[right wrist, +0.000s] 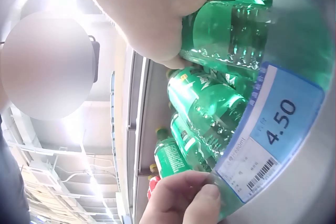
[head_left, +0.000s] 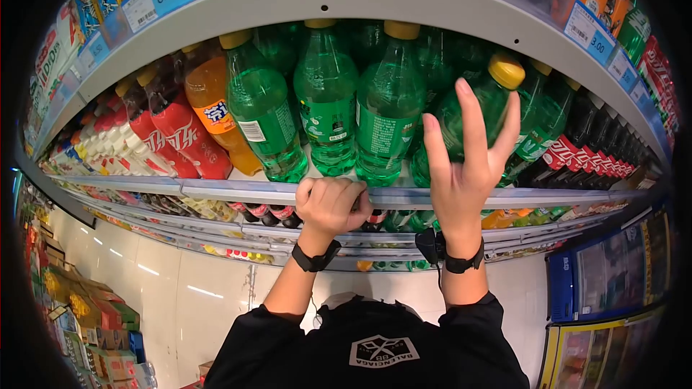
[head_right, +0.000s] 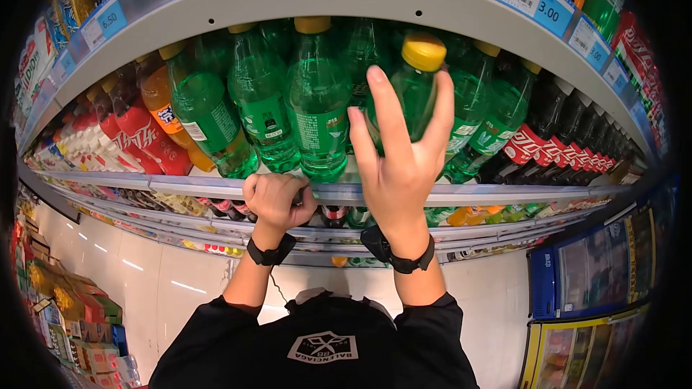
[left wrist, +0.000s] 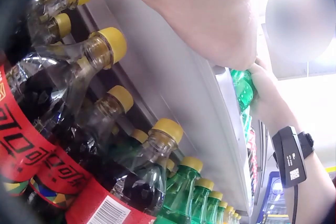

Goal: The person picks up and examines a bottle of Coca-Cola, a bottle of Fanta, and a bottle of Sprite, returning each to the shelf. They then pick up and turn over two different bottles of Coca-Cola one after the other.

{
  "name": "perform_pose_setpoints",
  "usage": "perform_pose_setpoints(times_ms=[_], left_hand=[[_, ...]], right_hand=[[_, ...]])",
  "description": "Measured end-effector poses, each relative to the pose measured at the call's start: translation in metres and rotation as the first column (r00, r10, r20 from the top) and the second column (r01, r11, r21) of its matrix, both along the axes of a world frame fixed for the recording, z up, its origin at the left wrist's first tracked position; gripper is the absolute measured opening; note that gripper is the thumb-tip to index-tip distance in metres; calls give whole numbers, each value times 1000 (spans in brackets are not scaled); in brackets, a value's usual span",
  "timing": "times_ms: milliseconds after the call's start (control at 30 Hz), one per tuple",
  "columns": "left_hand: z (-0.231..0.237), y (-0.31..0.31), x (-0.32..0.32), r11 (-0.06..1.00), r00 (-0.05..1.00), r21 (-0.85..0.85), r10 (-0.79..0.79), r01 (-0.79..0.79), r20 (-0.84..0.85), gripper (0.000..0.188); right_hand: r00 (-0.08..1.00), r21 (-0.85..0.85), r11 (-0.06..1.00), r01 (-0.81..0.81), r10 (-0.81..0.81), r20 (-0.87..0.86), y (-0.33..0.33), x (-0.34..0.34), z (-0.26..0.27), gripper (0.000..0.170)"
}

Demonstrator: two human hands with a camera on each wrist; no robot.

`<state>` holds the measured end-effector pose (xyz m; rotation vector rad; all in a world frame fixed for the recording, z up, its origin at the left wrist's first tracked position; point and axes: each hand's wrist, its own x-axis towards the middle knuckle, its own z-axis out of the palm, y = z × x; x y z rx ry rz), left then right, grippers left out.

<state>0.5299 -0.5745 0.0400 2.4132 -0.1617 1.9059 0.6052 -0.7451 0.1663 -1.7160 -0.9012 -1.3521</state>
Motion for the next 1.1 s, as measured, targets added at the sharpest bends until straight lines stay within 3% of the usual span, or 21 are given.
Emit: perform_pose_setpoints(times_ms=[133,300,367,667,933,1100], left_hand=[[2,1,-1,1000,1000,12,-19,19,11,17],[0,1,-1,998,998,9,-58,58,-5,21],[-1,1,-1,999,999,8,-54,54,-8,21],[1,-2,-4,997,997,-28,-67,67,-25,20],[0,-4,-7,996,996,-53,-73,70,-50,23],[1,-4,-8,998,997,-22,-58,57,-52,21]], right_hand=[[994,-44,996,82,-85,-71,5,4,7,53],[983,-114,977,178,-183,-27,1,-2,11,55],[994,-92,991,100,-104,-31,1,4,8,57],[997,-116,992,59,-64,-35,-4,3,7,65],[996,-81,996,-39,33,-80,-6,5,4,57],[999,-69,998,-4,0,-46,-7,3,4,63]])
